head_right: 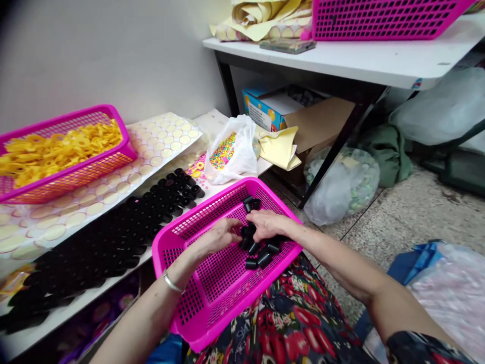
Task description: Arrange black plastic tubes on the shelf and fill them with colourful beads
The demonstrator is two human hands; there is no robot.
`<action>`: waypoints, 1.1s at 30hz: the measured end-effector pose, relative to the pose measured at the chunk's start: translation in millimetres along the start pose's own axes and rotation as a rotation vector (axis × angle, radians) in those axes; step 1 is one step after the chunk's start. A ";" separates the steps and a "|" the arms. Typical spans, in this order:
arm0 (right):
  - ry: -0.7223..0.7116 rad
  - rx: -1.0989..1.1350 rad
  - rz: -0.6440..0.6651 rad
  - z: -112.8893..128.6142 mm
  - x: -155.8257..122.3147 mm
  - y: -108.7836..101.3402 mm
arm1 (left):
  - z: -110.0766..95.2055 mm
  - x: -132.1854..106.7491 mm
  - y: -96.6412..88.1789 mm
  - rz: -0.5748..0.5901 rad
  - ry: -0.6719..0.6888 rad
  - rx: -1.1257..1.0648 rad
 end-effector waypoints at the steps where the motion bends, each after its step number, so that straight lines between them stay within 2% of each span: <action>1: -0.013 0.023 -0.025 1.4 -1.9 -2.9 | 0.0 3.3 6.7 0.020 -0.008 -0.137; 3: -0.040 0.099 -0.105 5.1 -7.1 -11.0 | -1.0 6.6 13.6 -0.007 0.002 -0.415; 6: -0.065 0.290 -0.262 9.4 -16.0 -25.4 | 0.7 4.7 11.4 -0.102 0.024 -0.723; 10: -0.046 0.645 -0.436 1.6 -25.2 -35.9 | 4.8 -3.6 0.8 -0.137 0.000 -0.974; 13: -0.040 0.848 -0.464 -6.1 -29.8 -34.1 | 2.7 -11.2 -8.0 -0.124 0.000 -1.110; 18: -0.067 0.723 -0.572 -0.5 -48.9 -46.7 | 4.3 -23.4 -12.0 -0.105 -0.040 -1.241; 22: -0.125 0.846 -0.617 14.8 -60.8 -53.6 | 0.1 -29.2 -12.2 -0.120 -0.018 -1.307; 26: -0.237 0.956 -0.741 24.6 -68.1 -61.0 | -12.3 -33.2 -10.4 -0.167 0.010 -1.283; 29: -0.242 1.015 -0.769 24.4 -68.3 -58.5 | -20.0 -34.7 -8.0 -0.195 0.020 -1.262; 33: -0.233 0.908 -0.772 31.5 -72.5 -58.7 | -21.5 -34.4 -6.3 -0.230 0.032 -1.242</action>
Point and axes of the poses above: each hand's wrist, its own x-axis towards the middle knuckle, its own y-axis out of the palm, z = x × y, the point moved 9 cm from there along x, towards the middle knuckle
